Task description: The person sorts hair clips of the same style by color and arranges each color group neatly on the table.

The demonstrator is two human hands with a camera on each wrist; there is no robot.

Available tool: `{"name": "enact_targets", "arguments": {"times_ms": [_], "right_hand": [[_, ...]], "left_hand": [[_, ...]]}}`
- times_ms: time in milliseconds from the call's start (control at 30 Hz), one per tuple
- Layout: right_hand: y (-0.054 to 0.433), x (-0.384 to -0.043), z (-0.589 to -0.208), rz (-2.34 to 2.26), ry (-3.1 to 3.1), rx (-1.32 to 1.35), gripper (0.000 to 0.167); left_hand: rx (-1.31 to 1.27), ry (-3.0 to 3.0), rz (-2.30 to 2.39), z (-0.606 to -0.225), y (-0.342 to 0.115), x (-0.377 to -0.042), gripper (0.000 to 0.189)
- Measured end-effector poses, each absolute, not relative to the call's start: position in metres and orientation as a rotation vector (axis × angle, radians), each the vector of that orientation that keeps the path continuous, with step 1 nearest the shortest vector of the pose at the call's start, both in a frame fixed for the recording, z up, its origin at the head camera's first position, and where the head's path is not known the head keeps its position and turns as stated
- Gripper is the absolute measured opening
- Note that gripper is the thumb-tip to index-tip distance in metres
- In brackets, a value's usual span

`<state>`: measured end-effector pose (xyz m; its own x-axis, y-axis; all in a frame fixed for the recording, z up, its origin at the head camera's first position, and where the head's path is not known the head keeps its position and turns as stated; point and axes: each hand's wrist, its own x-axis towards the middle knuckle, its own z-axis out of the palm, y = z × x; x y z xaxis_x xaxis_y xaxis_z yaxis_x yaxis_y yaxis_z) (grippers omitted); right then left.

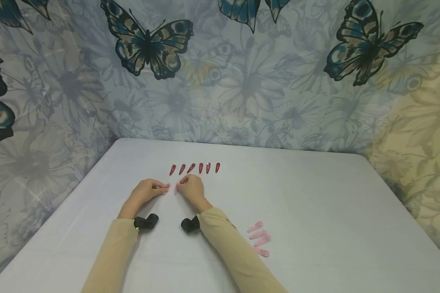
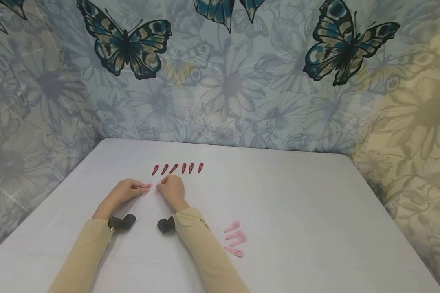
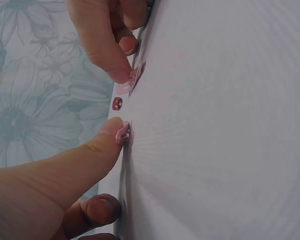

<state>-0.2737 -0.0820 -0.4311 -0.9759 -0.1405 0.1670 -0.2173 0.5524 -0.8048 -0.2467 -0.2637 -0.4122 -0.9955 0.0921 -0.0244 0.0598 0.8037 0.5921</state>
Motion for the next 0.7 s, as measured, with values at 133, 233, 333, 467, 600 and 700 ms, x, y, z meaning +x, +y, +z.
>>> {"name": "enact_targets", "arguments": {"times_ms": [133,233,333,467,600,700], "right_hand": [[-0.084,-0.273,-0.429,1.428,-2.698,0.305,0.009],[-0.083,-0.274,-0.425,1.527,-2.723,0.269,0.01],[-0.079,-0.277,-0.416,1.765,-2.753,0.154,0.011],[-0.066,-0.277,-0.4,2.009,-2.766,0.06,0.016],[-0.042,-0.275,-0.381,2.008,-2.813,0.158,0.022],[-0.013,-0.272,-0.365,2.041,-2.829,0.226,0.022]], "left_hand": [[0.105,2.93,0.953,-0.412,-0.266,-0.246,0.027],[0.088,2.928,0.949,-0.411,-0.268,-0.247,0.028],[0.089,2.93,0.955,-0.41,-0.267,-0.249,0.028],[0.089,2.93,0.962,-0.411,-0.268,-0.25,0.026],[0.069,2.916,0.968,-0.413,-0.267,-0.249,0.025],[0.071,2.905,0.978,-0.415,-0.264,-0.248,0.025]]}}
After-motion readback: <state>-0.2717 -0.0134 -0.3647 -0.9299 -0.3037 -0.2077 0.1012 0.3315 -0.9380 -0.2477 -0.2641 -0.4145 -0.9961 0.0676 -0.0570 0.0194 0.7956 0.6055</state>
